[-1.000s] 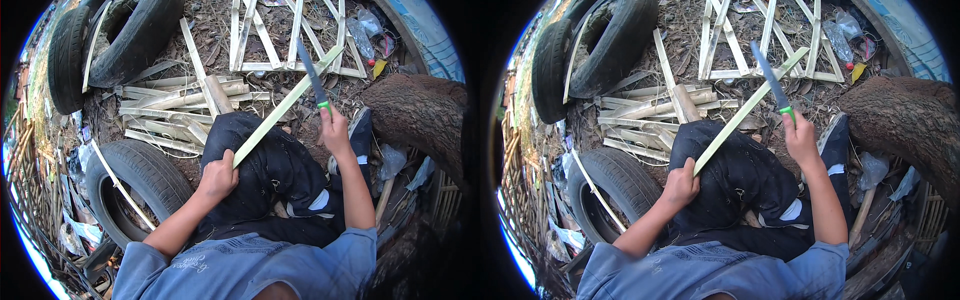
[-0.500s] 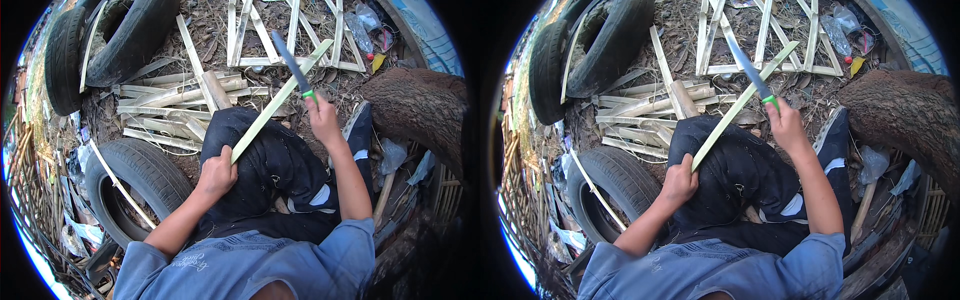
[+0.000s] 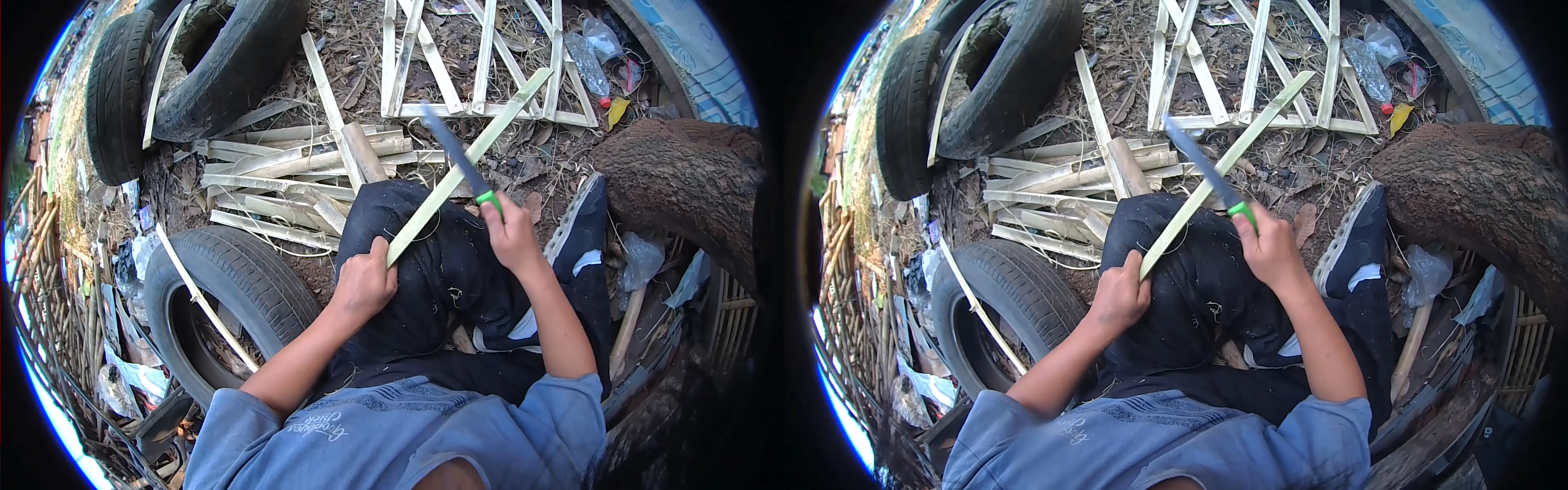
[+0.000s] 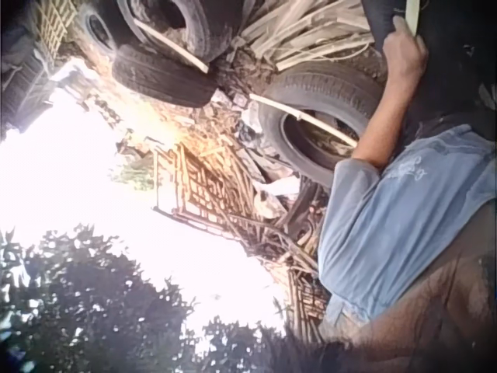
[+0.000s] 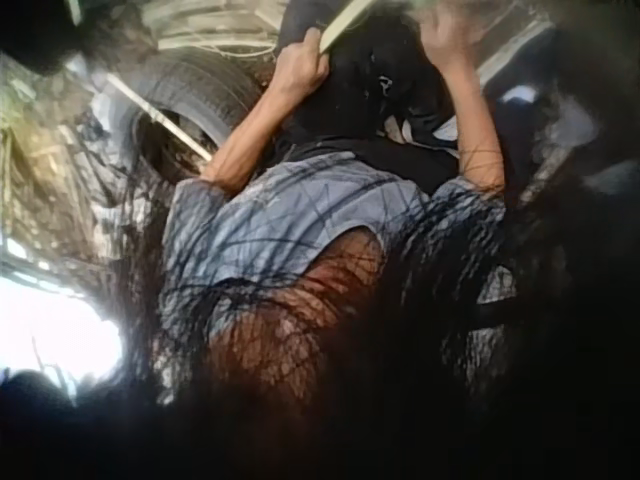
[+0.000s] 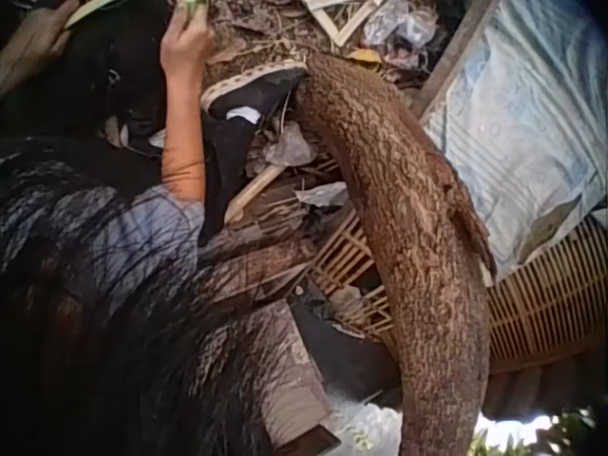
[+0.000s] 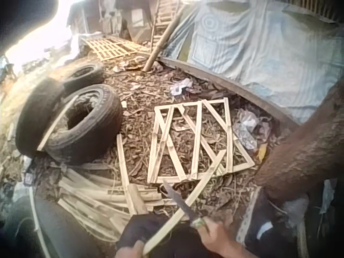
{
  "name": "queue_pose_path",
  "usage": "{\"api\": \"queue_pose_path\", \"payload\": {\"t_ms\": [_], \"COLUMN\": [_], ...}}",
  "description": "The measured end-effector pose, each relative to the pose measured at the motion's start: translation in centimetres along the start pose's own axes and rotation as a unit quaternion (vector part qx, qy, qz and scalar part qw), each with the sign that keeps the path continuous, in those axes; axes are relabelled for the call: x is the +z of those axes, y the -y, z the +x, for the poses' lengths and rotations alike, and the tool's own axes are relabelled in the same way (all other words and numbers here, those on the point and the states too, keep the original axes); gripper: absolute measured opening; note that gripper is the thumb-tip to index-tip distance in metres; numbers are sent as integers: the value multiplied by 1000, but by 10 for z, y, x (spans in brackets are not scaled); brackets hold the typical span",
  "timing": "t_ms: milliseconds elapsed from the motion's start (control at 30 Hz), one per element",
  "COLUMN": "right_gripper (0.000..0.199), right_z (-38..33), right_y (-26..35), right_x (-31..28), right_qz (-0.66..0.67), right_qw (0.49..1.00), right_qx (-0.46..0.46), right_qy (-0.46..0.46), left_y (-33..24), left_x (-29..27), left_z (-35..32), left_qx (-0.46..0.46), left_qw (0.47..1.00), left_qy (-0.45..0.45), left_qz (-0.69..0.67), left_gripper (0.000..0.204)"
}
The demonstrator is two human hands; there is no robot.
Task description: The person carves a wooden strip using a knife, then fits and ties it into a wooden lattice frame while seated on the ground outdoors.
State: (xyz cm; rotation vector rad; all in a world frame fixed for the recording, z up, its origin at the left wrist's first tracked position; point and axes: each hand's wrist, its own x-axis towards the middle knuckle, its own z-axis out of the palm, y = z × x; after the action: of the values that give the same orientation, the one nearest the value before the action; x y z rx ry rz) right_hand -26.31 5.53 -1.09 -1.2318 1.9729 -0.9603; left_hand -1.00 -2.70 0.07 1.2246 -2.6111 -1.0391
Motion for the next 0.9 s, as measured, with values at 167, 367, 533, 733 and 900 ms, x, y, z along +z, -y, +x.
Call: {"api": "queue_pose_path", "payload": {"t_ms": [167, 367, 533, 733, 900], "right_gripper": [28, 30, 32, 31, 31], "right_z": [-25, -16, -25, -33, -26], "right_y": [-9, 1, 18, 9, 12], "right_x": [15, 20, 18, 40, 39], "right_qz": [-98, 10, -39, -8, 33], "right_qw": [993, 1000, 998, 998, 999], "right_qx": [-73, -2, -42, -53, 18], "right_qy": [5, -22, 26, 35, -27], "left_y": [1, -1, 5, 3, 4], "left_x": [-2, 2, -2, -4, -3], "left_z": [-2, -1, -4, -4, -2], "left_qx": [-15, -19, -11, -15, -16], "left_qw": [1000, 999, 999, 999, 998], "left_qy": [6, -6, -6, -6, -1], "left_qz": [-12, -48, -46, -49, -54], "left_gripper": [16, 15, 16, 15, 15]}}
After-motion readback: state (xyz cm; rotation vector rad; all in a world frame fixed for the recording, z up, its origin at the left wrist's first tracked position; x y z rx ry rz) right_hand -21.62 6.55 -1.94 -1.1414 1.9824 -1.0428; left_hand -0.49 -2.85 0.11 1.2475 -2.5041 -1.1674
